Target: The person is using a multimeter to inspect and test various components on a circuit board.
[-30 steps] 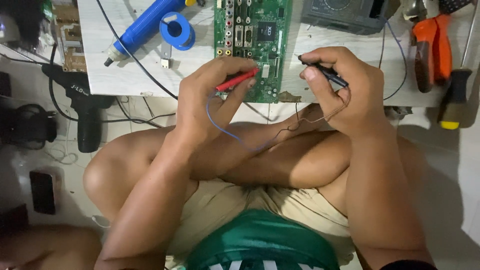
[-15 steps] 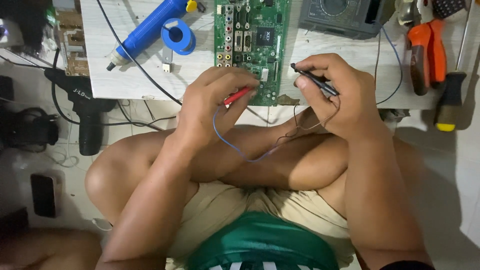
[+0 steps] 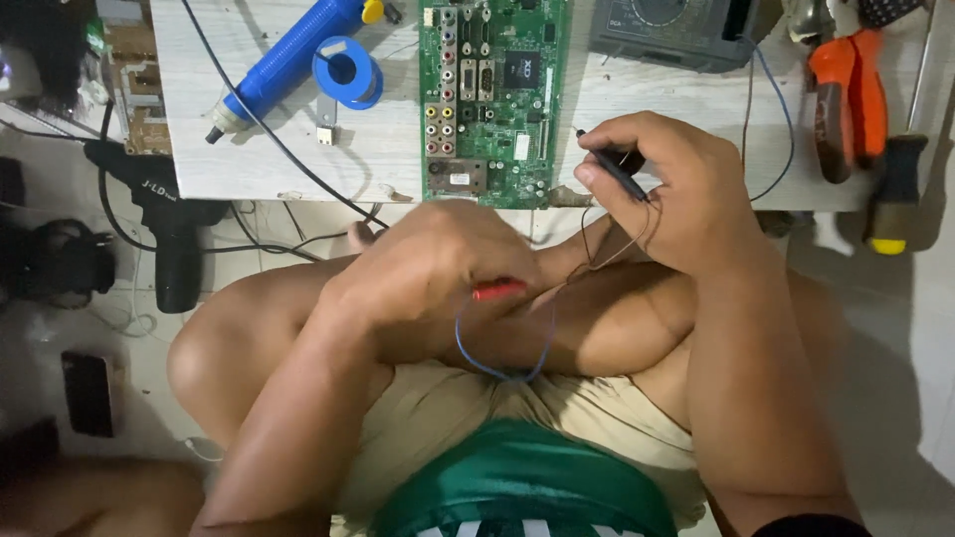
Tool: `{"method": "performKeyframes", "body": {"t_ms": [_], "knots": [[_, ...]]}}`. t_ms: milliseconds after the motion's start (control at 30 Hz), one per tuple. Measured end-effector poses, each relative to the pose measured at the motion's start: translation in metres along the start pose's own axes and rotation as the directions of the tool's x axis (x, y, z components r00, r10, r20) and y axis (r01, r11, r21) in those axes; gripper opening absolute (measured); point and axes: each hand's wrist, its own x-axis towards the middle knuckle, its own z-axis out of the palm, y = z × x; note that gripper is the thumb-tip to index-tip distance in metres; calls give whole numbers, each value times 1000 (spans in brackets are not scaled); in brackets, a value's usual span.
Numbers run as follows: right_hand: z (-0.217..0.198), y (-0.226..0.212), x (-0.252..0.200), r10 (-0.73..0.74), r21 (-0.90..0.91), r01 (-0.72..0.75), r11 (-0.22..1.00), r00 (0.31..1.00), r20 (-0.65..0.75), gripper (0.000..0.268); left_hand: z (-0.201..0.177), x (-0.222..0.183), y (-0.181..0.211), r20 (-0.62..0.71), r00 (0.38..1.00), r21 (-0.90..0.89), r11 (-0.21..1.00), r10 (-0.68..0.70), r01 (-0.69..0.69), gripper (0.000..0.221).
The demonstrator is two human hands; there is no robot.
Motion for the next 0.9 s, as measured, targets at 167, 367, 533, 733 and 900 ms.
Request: {"method": "performKeyframes", "body": {"t_ms": [167,367,533,733,900], "knots": [[-4,3,-3,32,-13,-32,999,998,49,25,7,-6,-14,152,982,52,993,-111,104,20],[-5,5,-3,17,12,-18,1000,998,59,24,10,-4,-12,89,992,107,991,-92,83,7],[-2,2,-2,3,-17,-2,1000,999,48,26,9,-4,-11,91,994,132,990,-66,54,10],[14,1,-2,162,86,-155,984,983,-89,18,17,-8,-23,-367,922,177,963,-128,204,32],[35,-3,7,306,302,-243,922,934,-185,12,17,-8,-45,-594,787,116,950,-168,290,22]]}}
